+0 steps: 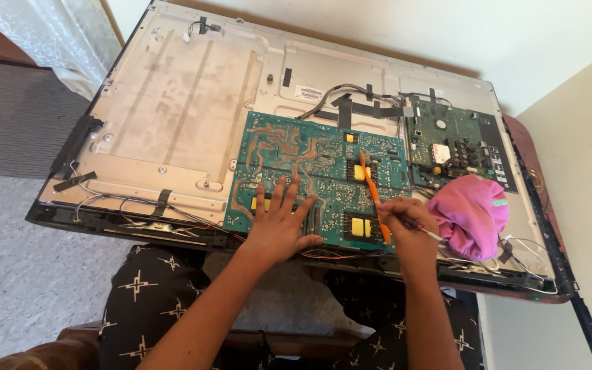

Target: The person cleans a green circuit board using a small brush and a screwdriver. They brush away dust and debris from various components and use the screwdriver to scrape or adjust small areas on the board.

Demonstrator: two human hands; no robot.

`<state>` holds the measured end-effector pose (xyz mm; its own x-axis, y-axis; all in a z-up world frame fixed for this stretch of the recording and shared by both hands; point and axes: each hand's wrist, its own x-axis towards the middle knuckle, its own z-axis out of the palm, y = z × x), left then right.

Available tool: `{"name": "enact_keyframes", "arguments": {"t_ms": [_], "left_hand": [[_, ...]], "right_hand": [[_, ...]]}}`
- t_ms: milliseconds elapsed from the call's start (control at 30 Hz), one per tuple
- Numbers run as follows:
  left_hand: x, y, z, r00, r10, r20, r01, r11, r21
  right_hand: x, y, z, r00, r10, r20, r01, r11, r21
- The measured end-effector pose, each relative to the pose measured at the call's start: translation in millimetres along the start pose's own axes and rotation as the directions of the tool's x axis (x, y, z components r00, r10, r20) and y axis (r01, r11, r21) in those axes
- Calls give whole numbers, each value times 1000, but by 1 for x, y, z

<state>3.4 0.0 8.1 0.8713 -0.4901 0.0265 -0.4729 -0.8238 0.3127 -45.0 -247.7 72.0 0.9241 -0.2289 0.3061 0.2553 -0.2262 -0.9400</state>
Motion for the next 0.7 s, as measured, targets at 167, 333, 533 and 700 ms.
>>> {"name": "enact_keyframes", "arguments": {"t_ms": [167,333,533,700], "left_hand": [[0,0,1,1000,-8,-4,8,1000,-16],[1,1,-2,1000,1,-22,-1,1000,-6],[-2,6,-14,1000,-11,-5,11,1000,-9],[0,7,-30,999,-8,43,11,998,-62]], "right_hand": [[1,-26,-20,989,-65,-133,-19,835,-550],[3,-33,-19,988,-150,26,113,608,-786],[2,-24,2,998,-67,4,48,675,-737],[8,-10,-1,995,-69,73,100,621,-777]]}}
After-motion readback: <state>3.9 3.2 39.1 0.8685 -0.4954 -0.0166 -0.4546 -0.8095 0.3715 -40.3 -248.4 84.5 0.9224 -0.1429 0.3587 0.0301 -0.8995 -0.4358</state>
